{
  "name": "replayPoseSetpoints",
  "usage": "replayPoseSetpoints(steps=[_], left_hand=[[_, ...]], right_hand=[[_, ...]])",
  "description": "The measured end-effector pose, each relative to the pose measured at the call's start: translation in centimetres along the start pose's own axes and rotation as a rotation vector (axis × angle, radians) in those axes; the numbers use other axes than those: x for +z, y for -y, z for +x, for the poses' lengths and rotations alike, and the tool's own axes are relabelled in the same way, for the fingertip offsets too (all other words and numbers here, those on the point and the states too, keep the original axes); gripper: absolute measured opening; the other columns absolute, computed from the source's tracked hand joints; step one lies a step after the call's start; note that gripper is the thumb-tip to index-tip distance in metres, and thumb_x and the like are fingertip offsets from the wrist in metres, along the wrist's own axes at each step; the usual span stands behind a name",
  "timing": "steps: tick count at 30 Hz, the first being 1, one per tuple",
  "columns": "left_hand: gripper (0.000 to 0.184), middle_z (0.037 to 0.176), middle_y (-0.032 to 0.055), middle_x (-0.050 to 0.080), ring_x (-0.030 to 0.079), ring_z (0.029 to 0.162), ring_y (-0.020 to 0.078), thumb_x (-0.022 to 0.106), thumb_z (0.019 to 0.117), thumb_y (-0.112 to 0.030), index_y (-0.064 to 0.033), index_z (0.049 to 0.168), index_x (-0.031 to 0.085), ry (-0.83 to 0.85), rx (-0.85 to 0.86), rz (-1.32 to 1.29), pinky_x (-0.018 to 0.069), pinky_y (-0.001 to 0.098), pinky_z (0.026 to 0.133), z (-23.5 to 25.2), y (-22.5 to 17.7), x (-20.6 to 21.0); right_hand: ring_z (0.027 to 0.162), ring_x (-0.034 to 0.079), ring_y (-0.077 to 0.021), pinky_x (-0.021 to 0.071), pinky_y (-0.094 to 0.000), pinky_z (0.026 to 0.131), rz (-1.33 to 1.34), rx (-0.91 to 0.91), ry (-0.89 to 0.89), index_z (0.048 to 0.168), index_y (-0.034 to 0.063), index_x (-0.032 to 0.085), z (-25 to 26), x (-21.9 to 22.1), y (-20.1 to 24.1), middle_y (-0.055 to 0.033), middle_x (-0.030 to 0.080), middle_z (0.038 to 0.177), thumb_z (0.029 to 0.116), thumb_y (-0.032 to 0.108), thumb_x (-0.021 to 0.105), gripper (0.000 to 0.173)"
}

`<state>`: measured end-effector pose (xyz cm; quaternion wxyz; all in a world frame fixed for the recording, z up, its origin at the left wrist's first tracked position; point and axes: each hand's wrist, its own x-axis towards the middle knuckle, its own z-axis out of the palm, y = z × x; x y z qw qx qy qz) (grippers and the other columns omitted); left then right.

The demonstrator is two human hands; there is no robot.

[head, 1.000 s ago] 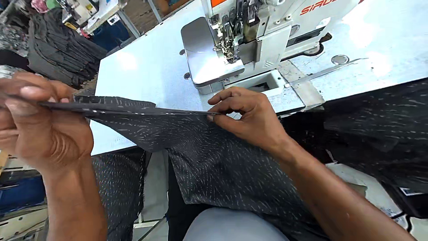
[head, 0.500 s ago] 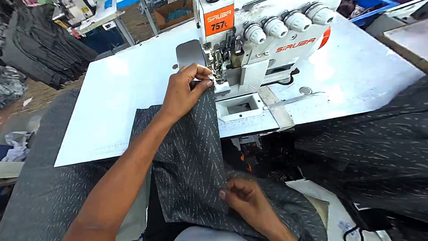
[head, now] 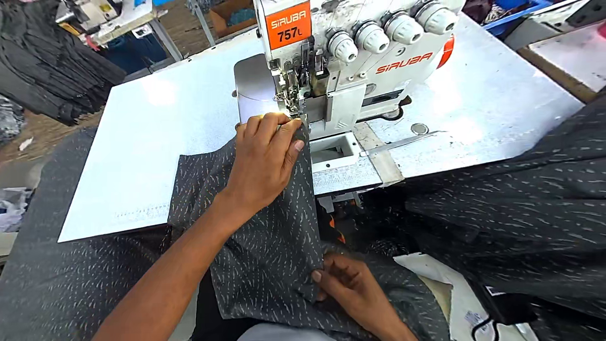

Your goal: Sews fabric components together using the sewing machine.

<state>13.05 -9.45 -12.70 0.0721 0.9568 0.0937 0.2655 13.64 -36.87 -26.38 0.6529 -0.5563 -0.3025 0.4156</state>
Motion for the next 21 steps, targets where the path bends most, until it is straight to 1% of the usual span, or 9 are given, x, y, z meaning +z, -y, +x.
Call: replayPoseSetpoints(steps=[3,6,8,9,11,15,18,19,21], left_hand=[[0.039,0.134,0.0076,0.063,0.055,0.123,0.0283,0.044,0.1094,-0.034,-0.0105,0.130,0.068,0.005,-0.022,-0.015,0.0420,0.0475,0.097,0.1,-0.4,-0.3],[0.040,0.134,0.0070,0.064,0.055,0.124,0.0282,0.042,0.1086,-0.036,-0.0119,0.127,0.069,0.003,-0.030,0.023,0.0419,0.0476,0.098,0.2,-0.3,-0.2],[0.042,0.134,0.0068,0.064,0.055,0.125,0.0286,0.041,0.1087,-0.037,-0.0122,0.129,0.068,0.016,-0.042,0.054,0.0419,0.0477,0.099,0.4,-0.3,-0.1],[0.043,0.135,0.0069,0.063,0.054,0.125,0.0288,0.041,0.1087,-0.037,-0.0119,0.130,0.068,0.025,-0.050,0.064,0.0419,0.0475,0.099,0.4,-0.4,-0.2],[0.043,0.140,0.0077,0.060,0.053,0.128,0.0294,0.040,0.1098,-0.036,-0.0098,0.134,0.065,0.058,-0.071,0.069,0.0416,0.0482,0.102,0.4,-0.8,-0.6],[0.043,0.145,0.0075,0.059,0.052,0.133,0.0284,0.042,0.1091,-0.034,-0.0069,0.136,0.062,0.059,-0.085,0.052,0.0410,0.0489,0.108,0.0,-1.0,-0.7],[0.039,0.143,0.0092,0.061,0.053,0.136,0.0255,0.039,0.1079,-0.029,-0.0053,0.128,0.063,0.032,-0.082,-0.029,0.0387,0.0447,0.114,0.7,0.4,-0.4],[0.039,0.142,0.0096,0.061,0.053,0.136,0.0243,0.038,0.1071,-0.026,-0.0053,0.128,0.063,0.038,-0.087,-0.066,0.0378,0.0429,0.116,1.2,1.2,-0.3],[0.041,0.143,0.0105,0.061,0.052,0.137,0.0232,0.036,0.1062,-0.023,-0.0041,0.130,0.063,0.080,-0.087,-0.124,0.0363,0.0405,0.117,2.7,3.1,-0.4]], right_hand=[[0.063,0.069,-0.0069,0.0598,-0.0246,0.058,-0.006,-0.012,0.013,0.093,0.0104,0.069,0.0,-0.4,0.1,0.0031,0.071,0.074,0.0968,0.018,0.070,0.008],[0.064,0.069,-0.0061,0.0590,-0.0233,0.058,0.000,-0.027,0.015,0.094,0.0106,0.069,0.2,-0.6,-0.1,0.0033,0.070,0.074,0.0971,0.019,0.071,0.009],[0.062,0.065,-0.0036,0.0558,-0.0207,0.057,-0.001,-0.060,0.024,0.093,0.0111,0.069,0.5,-0.8,-0.2,0.0046,0.068,0.072,0.0977,0.020,0.070,0.010],[0.060,0.062,-0.0015,0.0527,-0.0187,0.055,-0.006,-0.072,0.023,0.092,0.0119,0.069,0.7,-0.8,-0.2,0.0057,0.066,0.071,0.0975,0.020,0.070,0.010],[0.059,0.057,0.0013,0.0487,-0.0167,0.053,-0.014,-0.084,0.012,0.092,0.0130,0.069,0.9,-0.9,-0.3,0.0074,0.065,0.071,0.0966,0.019,0.070,0.008],[0.061,0.058,0.0019,0.0500,-0.0164,0.055,0.031,-0.091,-0.027,0.094,0.0150,0.071,0.8,-1.1,-0.1,0.0085,0.067,0.074,0.0962,0.020,0.070,0.005],[0.060,0.056,0.0034,0.0471,-0.0145,0.055,0.061,-0.132,-0.046,0.094,0.0159,0.071,1.7,-1.2,1.2,0.0093,0.064,0.072,0.0968,0.021,0.069,0.006],[0.060,0.055,0.0034,0.0465,-0.0143,0.054,0.060,-0.145,-0.052,0.093,0.0156,0.071,2.3,-1.2,1.7,0.0091,0.063,0.071,0.0968,0.021,0.069,0.006],[0.061,0.057,0.0037,0.0483,-0.0141,0.056,0.041,-0.164,-0.070,0.092,0.0163,0.071,3.6,-1.3,2.8,0.0094,0.065,0.072,0.0959,0.020,0.070,0.005]])
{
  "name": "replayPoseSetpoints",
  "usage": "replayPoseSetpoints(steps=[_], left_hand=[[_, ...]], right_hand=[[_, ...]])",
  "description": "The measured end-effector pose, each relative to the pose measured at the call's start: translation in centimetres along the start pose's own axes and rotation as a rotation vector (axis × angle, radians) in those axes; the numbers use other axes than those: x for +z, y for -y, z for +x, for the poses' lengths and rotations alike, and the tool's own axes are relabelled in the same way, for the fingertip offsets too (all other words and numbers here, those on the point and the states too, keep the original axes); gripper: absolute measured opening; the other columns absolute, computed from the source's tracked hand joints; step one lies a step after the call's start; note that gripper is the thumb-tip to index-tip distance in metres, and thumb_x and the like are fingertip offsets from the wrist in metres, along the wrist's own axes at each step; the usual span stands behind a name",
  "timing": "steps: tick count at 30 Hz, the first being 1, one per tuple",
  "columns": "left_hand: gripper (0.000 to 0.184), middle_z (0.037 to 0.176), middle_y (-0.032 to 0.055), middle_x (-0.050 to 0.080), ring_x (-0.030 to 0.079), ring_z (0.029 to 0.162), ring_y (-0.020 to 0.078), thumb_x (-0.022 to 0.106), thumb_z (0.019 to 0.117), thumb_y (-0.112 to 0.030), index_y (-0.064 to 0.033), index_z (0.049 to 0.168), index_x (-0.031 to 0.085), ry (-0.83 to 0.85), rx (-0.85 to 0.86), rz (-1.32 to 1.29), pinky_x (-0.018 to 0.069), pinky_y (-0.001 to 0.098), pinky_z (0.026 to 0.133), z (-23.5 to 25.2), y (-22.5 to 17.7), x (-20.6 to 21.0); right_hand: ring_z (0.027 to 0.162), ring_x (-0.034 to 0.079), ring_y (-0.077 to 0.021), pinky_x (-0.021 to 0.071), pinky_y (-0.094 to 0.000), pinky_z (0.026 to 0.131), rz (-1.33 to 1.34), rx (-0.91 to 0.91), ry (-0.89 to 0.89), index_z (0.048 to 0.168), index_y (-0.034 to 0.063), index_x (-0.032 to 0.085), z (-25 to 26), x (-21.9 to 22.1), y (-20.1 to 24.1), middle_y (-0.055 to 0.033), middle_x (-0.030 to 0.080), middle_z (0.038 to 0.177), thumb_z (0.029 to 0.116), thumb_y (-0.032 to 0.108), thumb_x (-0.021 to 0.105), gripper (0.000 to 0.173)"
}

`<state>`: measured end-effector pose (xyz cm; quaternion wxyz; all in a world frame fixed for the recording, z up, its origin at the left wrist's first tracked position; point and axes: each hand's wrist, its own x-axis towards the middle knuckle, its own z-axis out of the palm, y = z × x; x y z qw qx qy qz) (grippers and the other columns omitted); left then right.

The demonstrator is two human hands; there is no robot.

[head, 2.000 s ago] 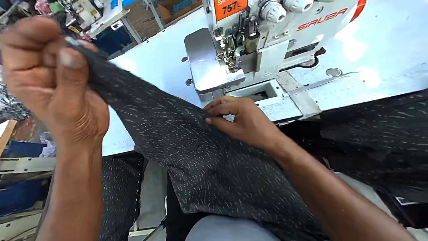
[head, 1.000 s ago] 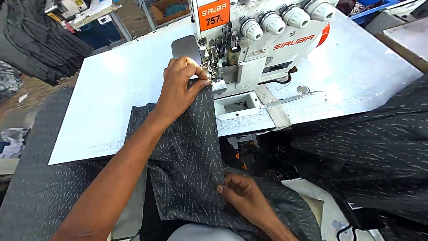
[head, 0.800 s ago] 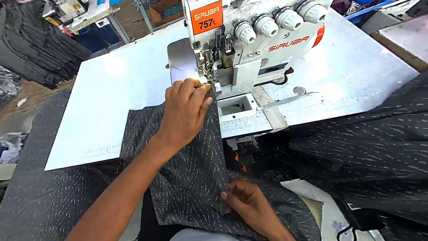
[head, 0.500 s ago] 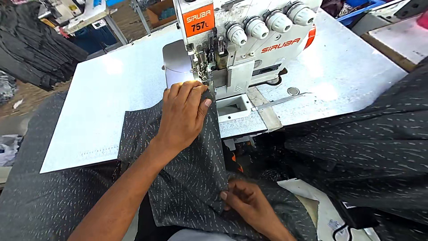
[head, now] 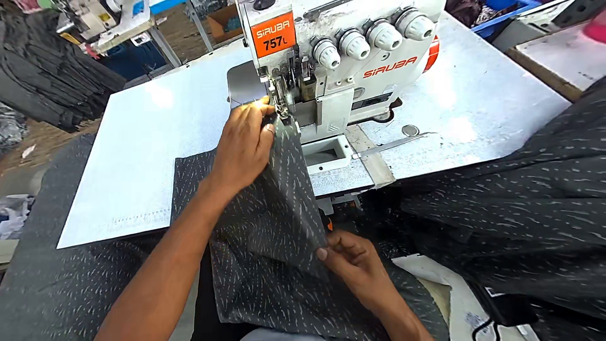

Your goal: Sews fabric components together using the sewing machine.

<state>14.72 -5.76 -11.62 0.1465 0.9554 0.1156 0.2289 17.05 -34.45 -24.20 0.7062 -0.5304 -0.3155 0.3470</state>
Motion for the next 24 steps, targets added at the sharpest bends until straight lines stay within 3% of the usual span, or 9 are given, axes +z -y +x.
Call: replayPoseSetpoints(steps=[4,6,8,13,19,24], left_hand=[[0.040,0.147,0.0114,0.057,0.049,0.140,0.0235,0.038,0.1081,-0.022,-0.0041,0.135,0.061,0.066,-0.034,0.033,0.0355,0.0405,0.119,2.4,2.1,-1.2],[0.038,0.147,0.0148,0.056,0.052,0.138,0.0283,0.041,0.1079,-0.016,-0.0009,0.137,0.060,-0.017,-0.064,0.129,0.0411,0.0436,0.116,1.0,-0.2,-1.9],[0.043,0.147,0.0147,0.055,0.051,0.138,0.0279,0.035,0.1101,-0.022,-0.0003,0.142,0.055,0.007,-0.107,0.067,0.0417,0.0458,0.115,-1.0,-2.7,-2.1],[0.056,0.158,0.0132,0.046,0.038,0.150,0.0244,0.030,0.1082,-0.034,-0.0020,0.148,0.051,0.116,-0.097,0.041,0.0202,0.0509,0.127,0.5,0.7,-0.5],[0.059,0.162,0.0167,0.039,0.031,0.153,0.0290,0.032,0.1073,-0.037,-0.0014,0.152,0.045,0.195,-0.107,0.059,0.0204,0.0493,0.126,4.2,5.0,-0.7],[0.064,0.168,0.0122,0.029,0.018,0.158,0.0278,0.027,0.1064,-0.043,-0.0072,0.158,0.039,0.227,-0.166,0.021,0.0116,0.0609,0.126,7.4,8.5,-0.5]], right_hand=[[0.056,0.057,-0.0030,0.0483,-0.0183,0.052,-0.029,-0.029,-0.036,0.088,0.0130,0.070,2.9,0.4,0.9,0.0025,0.063,0.067,0.0934,0.018,0.070,0.007],[0.055,0.057,-0.0052,0.0486,-0.0195,0.051,-0.027,-0.053,-0.036,0.089,0.0119,0.069,4.3,0.6,1.5,0.0001,0.063,0.067,0.0930,0.016,0.070,0.005],[0.054,0.057,-0.0057,0.0491,-0.0195,0.050,-0.028,-0.076,-0.036,0.090,0.0124,0.068,5.5,0.8,2.1,-0.0003,0.062,0.066,0.0932,0.015,0.070,0.005],[0.045,0.048,-0.0067,0.0405,-0.0194,0.041,-0.095,-0.117,-0.040,0.088,0.0112,0.062,8.3,1.1,3.9,-0.0004,0.054,0.059,0.0938,0.012,0.067,0.008],[0.048,0.051,-0.0043,0.0433,-0.0186,0.045,-0.095,-0.138,-0.067,0.086,0.0100,0.062,11.2,1.4,4.5,0.0026,0.057,0.060,0.0925,0.007,0.066,0.008],[0.049,0.051,-0.0029,0.0431,-0.0169,0.045,-0.060,-0.150,-0.111,0.086,0.0102,0.061,12.5,1.9,4.8,0.0032,0.056,0.061,0.0910,0.004,0.067,0.010]])
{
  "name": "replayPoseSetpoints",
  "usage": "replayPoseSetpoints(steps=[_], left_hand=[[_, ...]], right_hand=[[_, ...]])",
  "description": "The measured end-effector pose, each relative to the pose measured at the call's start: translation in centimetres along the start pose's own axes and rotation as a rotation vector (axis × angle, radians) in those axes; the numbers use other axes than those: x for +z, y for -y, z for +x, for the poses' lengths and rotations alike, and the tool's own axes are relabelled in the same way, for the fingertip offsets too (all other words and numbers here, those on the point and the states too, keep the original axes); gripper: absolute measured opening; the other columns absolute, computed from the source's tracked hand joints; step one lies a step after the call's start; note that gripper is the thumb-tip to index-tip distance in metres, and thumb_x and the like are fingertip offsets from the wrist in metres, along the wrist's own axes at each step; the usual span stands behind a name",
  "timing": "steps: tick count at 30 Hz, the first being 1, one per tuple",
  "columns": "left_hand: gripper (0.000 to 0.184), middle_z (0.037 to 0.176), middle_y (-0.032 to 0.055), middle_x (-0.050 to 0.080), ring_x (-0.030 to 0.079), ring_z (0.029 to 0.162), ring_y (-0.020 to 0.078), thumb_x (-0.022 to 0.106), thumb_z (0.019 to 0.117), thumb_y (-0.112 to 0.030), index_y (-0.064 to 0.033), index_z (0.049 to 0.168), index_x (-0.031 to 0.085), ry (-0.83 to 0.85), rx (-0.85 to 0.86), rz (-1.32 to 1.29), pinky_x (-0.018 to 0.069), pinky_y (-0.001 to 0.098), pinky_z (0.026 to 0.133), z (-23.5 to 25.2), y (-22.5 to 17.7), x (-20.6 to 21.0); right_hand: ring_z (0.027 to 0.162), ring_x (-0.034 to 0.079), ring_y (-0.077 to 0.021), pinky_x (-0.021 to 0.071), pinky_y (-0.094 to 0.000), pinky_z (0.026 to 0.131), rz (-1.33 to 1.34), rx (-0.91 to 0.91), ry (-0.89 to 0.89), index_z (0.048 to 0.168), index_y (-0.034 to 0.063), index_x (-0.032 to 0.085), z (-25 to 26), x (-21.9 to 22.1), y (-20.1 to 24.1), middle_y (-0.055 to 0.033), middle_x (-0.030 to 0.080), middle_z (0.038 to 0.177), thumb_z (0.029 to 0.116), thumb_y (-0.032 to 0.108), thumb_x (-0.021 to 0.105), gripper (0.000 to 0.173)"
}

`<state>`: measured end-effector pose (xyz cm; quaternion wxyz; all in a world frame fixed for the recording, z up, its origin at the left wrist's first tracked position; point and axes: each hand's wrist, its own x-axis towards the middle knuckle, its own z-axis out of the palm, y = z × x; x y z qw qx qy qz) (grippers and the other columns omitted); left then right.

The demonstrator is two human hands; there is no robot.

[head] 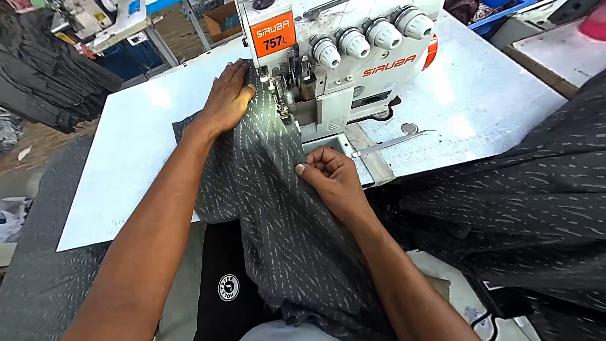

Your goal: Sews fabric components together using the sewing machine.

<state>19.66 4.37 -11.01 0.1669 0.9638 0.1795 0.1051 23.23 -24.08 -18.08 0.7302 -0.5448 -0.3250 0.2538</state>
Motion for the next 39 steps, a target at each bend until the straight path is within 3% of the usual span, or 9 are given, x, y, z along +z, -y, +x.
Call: replayPoseSetpoints(steps=[3,7,11,13,16,19,21,26,39], left_hand=[[0.051,0.160,0.0177,0.042,0.035,0.151,0.0317,0.036,0.1070,-0.027,-0.0014,0.149,0.049,-0.258,0.050,0.014,0.0260,0.0526,0.125,-1.5,-0.3,-0.3],[0.048,0.143,0.0220,0.055,0.062,0.120,0.0307,0.051,0.1054,-0.025,0.0006,0.146,0.049,-0.354,-0.020,-0.057,0.0544,0.0468,0.098,-13.1,-2.2,0.3],[0.063,0.154,0.0272,0.043,0.039,0.138,0.0568,0.050,0.1047,-0.048,-0.0059,0.152,0.048,0.065,-0.314,0.147,0.0302,0.0820,0.101,-20.4,1.3,1.2],[0.068,0.159,0.0294,0.037,0.030,0.142,0.0630,0.040,0.1051,-0.059,-0.0127,0.155,0.044,0.129,-0.347,0.200,0.0228,0.0888,0.098,-19.6,4.5,0.8],[0.064,0.151,0.0421,0.036,0.031,0.138,0.0687,0.047,0.1063,-0.046,0.0004,0.151,0.044,0.033,-0.326,0.276,0.0230,0.0875,0.101,-17.9,5.7,-0.2],[0.054,0.152,0.0356,0.039,0.040,0.140,0.0517,0.053,0.1036,-0.024,0.0036,0.149,0.043,-0.138,-0.115,0.221,0.0329,0.0653,0.114,-19.5,-0.5,0.1],[0.044,0.132,0.0296,0.058,0.059,0.118,0.0397,0.051,0.1074,-0.027,0.0049,0.138,0.054,-0.193,0.138,0.058,0.0486,0.0511,0.101,-23.2,-6.5,2.9],[0.031,0.099,0.0063,0.074,0.070,0.094,0.0199,0.068,0.0944,-0.038,-0.0096,0.103,0.076,0.143,0.445,-0.267,0.0579,0.0404,0.080,-31.9,-17.7,10.0],[0.017,0.088,-0.0031,0.072,0.055,0.066,0.0004,0.077,0.0890,-0.027,-0.0115,0.095,0.077,0.213,0.296,-0.450,0.0431,0.0186,0.057,-32.0,-18.5,13.1]], right_hand=[[0.052,0.054,-0.0068,0.0450,-0.0203,0.046,-0.052,0.060,0.095,0.094,0.0096,0.064,-2.5,-0.7,0.5,0.0008,0.060,0.066,0.0902,0.007,0.068,0.007],[0.058,0.064,-0.0117,0.0571,-0.0269,0.049,-0.075,0.370,0.419,0.104,0.0122,0.068,-9.5,-5.0,-0.6,-0.0023,0.068,0.077,0.0906,0.013,0.074,0.015],[0.062,0.060,-0.0014,0.0504,-0.0192,0.056,-0.203,0.455,0.601,0.091,0.0106,0.074,-15.1,-8.9,-1.0,0.0048,0.067,0.072,0.0896,0.014,0.072,0.004],[0.061,0.059,-0.0012,0.0501,-0.0184,0.055,-0.219,0.435,0.624,0.089,0.0091,0.073,-16.3,-9.9,-0.8,0.0043,0.066,0.072,0.0884,0.012,0.073,0.003],[0.061,0.059,-0.0023,0.0490,-0.0186,0.054,-0.161,0.456,0.597,0.089,0.0094,0.072,-18.2,-10.5,-0.2,0.0034,0.066,0.072,0.0876,0.010,0.072,0.002],[0.064,0.062,-0.0031,0.0524,-0.0182,0.057,-0.019,0.443,0.487,0.093,0.0078,0.069,-20.6,-10.7,0.2,0.0023,0.067,0.075,0.0876,0.004,0.071,0.007],[0.067,0.064,-0.0032,0.0547,-0.0183,0.061,0.053,0.436,0.419,0.098,0.0064,0.069,-21.9,-10.7,0.1,0.0022,0.069,0.078,0.0869,0.002,0.071,0.012],[0.076,0.066,-0.0034,0.0568,-0.0190,0.070,0.142,0.438,0.401,0.107,0.0041,0.069,-23.3,-10.5,-0.4,0.0022,0.071,0.087,0.0879,0.000,0.067,0.020],[0.080,0.068,-0.0059,0.0556,-0.0186,0.065,0.204,0.373,0.281,0.113,0.0032,0.069,-25.3,-10.0,-0.7,-0.0024,0.073,0.093,0.0918,0.001,0.063,0.022]])
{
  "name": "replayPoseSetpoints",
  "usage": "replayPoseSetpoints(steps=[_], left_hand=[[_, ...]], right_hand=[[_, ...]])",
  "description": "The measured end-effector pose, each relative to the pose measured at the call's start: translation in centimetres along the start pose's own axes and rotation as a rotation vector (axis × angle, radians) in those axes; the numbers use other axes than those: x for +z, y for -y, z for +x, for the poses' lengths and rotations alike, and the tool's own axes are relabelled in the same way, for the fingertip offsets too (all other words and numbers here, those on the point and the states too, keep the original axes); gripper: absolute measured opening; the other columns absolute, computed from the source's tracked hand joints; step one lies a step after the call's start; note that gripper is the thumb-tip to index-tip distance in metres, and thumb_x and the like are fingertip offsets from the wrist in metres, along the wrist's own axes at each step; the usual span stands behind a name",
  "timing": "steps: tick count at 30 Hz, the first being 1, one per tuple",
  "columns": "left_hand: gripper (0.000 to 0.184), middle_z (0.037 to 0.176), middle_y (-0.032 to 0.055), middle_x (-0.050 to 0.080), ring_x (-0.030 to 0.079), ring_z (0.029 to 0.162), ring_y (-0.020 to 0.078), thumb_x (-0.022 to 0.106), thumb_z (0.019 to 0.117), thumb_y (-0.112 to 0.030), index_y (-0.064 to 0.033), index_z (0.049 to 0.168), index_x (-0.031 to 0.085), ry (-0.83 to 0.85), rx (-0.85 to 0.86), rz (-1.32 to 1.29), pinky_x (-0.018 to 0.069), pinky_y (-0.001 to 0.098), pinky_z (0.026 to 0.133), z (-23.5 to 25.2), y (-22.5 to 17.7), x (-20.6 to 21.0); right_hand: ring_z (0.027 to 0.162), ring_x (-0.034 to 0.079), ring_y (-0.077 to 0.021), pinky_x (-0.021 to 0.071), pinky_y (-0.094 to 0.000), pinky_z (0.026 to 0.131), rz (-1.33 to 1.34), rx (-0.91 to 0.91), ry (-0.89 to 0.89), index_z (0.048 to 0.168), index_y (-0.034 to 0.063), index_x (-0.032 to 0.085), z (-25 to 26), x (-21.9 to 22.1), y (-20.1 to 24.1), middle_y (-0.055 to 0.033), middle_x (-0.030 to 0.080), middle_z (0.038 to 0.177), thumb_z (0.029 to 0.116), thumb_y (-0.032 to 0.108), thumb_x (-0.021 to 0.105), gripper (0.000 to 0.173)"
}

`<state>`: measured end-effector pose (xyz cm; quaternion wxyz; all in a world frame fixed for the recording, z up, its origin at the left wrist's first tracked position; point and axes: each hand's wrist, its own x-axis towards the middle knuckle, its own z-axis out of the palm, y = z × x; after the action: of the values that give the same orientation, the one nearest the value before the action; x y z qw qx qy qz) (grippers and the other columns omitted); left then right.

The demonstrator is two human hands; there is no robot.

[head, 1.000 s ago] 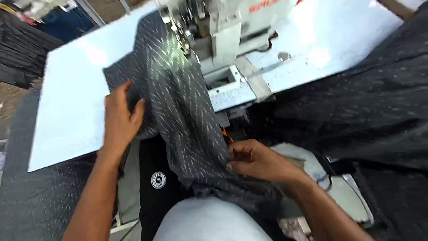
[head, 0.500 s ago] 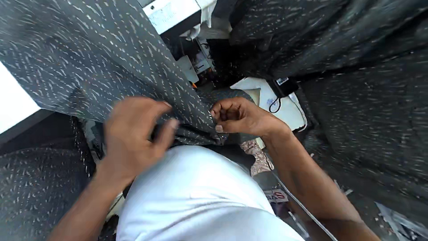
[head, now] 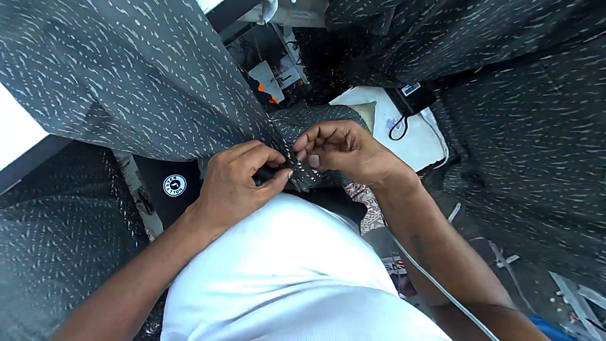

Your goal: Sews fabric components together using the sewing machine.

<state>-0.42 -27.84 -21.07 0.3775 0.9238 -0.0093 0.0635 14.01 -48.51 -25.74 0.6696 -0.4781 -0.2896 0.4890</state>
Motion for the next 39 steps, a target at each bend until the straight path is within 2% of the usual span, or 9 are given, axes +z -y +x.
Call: replayPoseSetpoints(steps=[5,12,18,23,28,32,35,37,39], left_hand=[[0.010,0.086,-0.0011,0.072,0.053,0.063,-0.0009,0.072,0.0912,-0.015,-0.0088,0.093,0.079,-0.009,0.036,-0.046,0.0426,0.0161,0.054,-0.2,-0.6,0.1],[0.010,0.090,0.0058,0.075,0.072,0.085,0.0134,0.069,0.0920,-0.010,-0.0058,0.093,0.079,-0.033,0.179,0.117,0.0590,0.0264,0.073,-0.4,-1.7,-0.3],[0.011,0.090,0.0058,0.075,0.071,0.086,0.0158,0.068,0.0936,-0.010,-0.0064,0.095,0.079,-0.025,0.189,0.188,0.0585,0.0271,0.073,-0.3,-1.9,-0.2],[0.012,0.090,0.0062,0.074,0.071,0.085,0.0167,0.067,0.0945,-0.009,-0.0059,0.095,0.079,-0.016,0.214,0.200,0.0586,0.0281,0.072,-0.5,-1.8,-0.2],[0.013,0.093,0.0050,0.074,0.070,0.087,0.0137,0.068,0.0949,-0.012,-0.0065,0.097,0.080,0.028,0.197,0.079,0.0581,0.0274,0.074,-0.6,-1.6,-0.2],[0.020,0.108,0.0022,0.074,0.070,0.097,0.0064,0.064,0.0987,-0.015,-0.0070,0.109,0.079,0.125,0.103,-0.082,0.0600,0.0234,0.083,-0.9,-0.2,-1.9],[0.026,0.127,0.0136,0.068,0.071,0.096,0.0147,0.059,0.1025,-0.014,-0.0033,0.122,0.072,-0.146,-0.021,0.243,0.0613,0.0300,0.080,0.2,2.8,-7.6],[0.045,0.146,0.0200,0.053,0.069,0.088,0.0223,0.058,0.1008,-0.019,-0.0074,0.144,0.055,-0.263,-0.252,0.442,0.0584,0.0377,0.068,0.9,6.2,-12.5],[0.070,0.155,0.0239,0.041,0.066,0.101,0.0362,0.065,0.0959,-0.028,-0.0104,0.158,0.037,-0.213,-0.437,0.536,0.0563,0.0569,0.078,0.7,9.2,-16.1]], right_hand=[[0.077,0.067,-0.0058,0.0553,-0.0186,0.064,0.013,-0.014,-0.014,0.112,0.0033,0.068,0.3,0.3,-0.1,-0.0024,0.073,0.093,0.0906,0.002,0.067,0.021],[0.079,0.069,-0.0061,0.0595,-0.0202,0.070,-0.077,-0.109,-0.012,0.111,0.0006,0.067,-0.2,0.6,0.3,-0.0018,0.073,0.094,0.0886,-0.003,0.065,0.023],[0.081,0.070,-0.0063,0.0605,-0.0205,0.070,-0.130,-0.150,-0.032,0.112,0.0006,0.067,-0.6,1.2,0.7,-0.0018,0.074,0.098,0.0893,-0.004,0.064,0.024],[0.082,0.070,-0.0059,0.0598,-0.0204,0.072,-0.147,-0.140,-0.049,0.111,0.0030,0.068,-0.6,1.2,0.7,0.0007,0.072,0.094,0.0952,0.010,0.065,0.018],[0.069,0.066,-0.0070,0.0573,-0.0198,0.062,-0.098,-0.062,-0.127,0.109,0.0010,0.068,0.6,2.1,1.0,-0.0015,0.070,0.081,0.0860,0.004,0.076,0.024],[0.069,0.067,-0.0088,0.0581,-0.0208,0.062,-0.108,0.015,-0.135,0.106,0.0012,0.069,1.1,1.8,1.0,-0.0044,0.071,0.082,0.0853,-0.001,0.075,0.022],[0.063,0.063,-0.0061,0.0541,-0.0190,0.056,-0.183,0.056,-0.135,0.103,0.0051,0.071,1.8,1.7,0.9,-0.0007,0.069,0.077,0.0850,0.003,0.072,0.019],[0.061,0.061,-0.0074,0.0529,-0.0206,0.054,-0.227,0.108,-0.105,0.102,0.0068,0.072,2.3,1.8,0.8,-0.0012,0.068,0.076,0.0848,0.005,0.072,0.017],[0.060,0.062,-0.0103,0.0540,-0.0246,0.052,-0.290,0.143,-0.070,0.100,0.0091,0.073,2.9,1.8,0.7,-0.0025,0.068,0.076,0.0844,0.009,0.073,0.016]])
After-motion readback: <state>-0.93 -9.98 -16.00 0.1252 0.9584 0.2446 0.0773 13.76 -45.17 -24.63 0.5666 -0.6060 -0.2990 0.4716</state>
